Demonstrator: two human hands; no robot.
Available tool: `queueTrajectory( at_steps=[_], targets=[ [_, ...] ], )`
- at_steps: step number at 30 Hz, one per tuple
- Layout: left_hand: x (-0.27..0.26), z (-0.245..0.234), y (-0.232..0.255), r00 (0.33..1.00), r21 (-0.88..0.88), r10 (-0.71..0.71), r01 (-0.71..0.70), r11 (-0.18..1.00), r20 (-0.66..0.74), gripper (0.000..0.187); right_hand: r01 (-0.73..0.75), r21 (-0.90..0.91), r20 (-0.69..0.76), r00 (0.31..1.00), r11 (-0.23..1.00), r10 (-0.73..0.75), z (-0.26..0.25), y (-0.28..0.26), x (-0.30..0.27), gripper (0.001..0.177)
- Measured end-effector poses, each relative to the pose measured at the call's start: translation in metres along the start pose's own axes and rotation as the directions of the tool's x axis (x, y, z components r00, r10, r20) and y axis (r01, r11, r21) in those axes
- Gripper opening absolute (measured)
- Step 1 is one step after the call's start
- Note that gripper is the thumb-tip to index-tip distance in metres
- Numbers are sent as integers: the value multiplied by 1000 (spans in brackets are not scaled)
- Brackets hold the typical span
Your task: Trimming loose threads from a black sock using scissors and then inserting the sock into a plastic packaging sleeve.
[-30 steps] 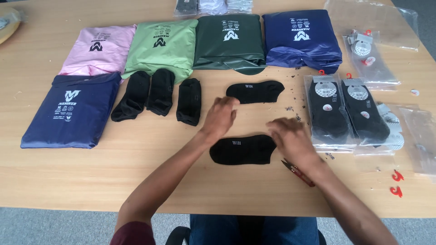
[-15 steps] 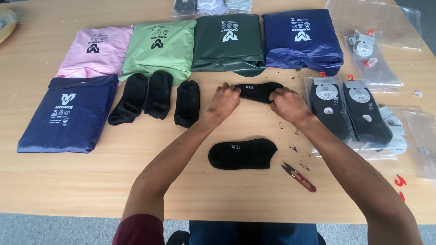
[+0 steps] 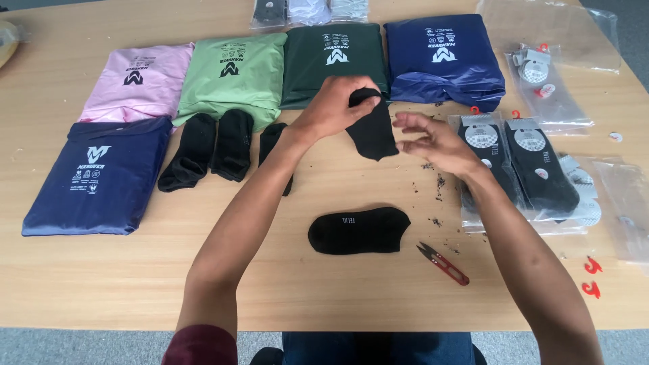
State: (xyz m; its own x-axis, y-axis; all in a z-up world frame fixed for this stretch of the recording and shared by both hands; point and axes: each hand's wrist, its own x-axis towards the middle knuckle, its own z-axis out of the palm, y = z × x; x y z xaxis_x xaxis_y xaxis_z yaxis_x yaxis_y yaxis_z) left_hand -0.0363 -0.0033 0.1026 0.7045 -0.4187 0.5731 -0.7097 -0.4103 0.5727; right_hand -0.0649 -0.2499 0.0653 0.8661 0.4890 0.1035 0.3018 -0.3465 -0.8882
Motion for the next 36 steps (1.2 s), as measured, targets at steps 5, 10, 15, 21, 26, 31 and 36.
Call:
queueTrajectory(
  at_steps=[5, 10, 15, 21, 26, 31, 36],
  targets=[
    [12, 7, 19, 999, -20, 27, -26, 999, 44, 6, 339, -33, -230, 913, 940, -337, 13, 0, 11, 27],
    [18, 5, 23, 998, -35, 44, -43, 998, 36, 3, 394, -69, -348, 852, 917, -392, 21, 24, 21, 10],
    [22, -22, 26, 990, 42, 135, -137, 990, 40, 19, 68, -92, -37, 997, 993, -72, 25, 19, -16, 10],
    [28, -22, 40, 968, 59, 229, -235, 970, 103, 14, 191, -498, -188, 928, 846, -320, 2, 46, -15, 44],
    [23, -4, 44, 971, 18, 194, -199, 980, 141, 10, 300, -183, -282, 896, 936, -343, -1, -9, -4, 31],
    [25, -8, 34, 965, -6, 243, -244, 970, 94, 21, 272, -102, -300, 909, 957, -290, 10, -7, -1, 34],
    [26, -28, 28, 975, 8, 211, -211, 977, -68, 25, -28, -223, 83, 995, 974, 47, 8, 19, -14, 14]
  ],
)
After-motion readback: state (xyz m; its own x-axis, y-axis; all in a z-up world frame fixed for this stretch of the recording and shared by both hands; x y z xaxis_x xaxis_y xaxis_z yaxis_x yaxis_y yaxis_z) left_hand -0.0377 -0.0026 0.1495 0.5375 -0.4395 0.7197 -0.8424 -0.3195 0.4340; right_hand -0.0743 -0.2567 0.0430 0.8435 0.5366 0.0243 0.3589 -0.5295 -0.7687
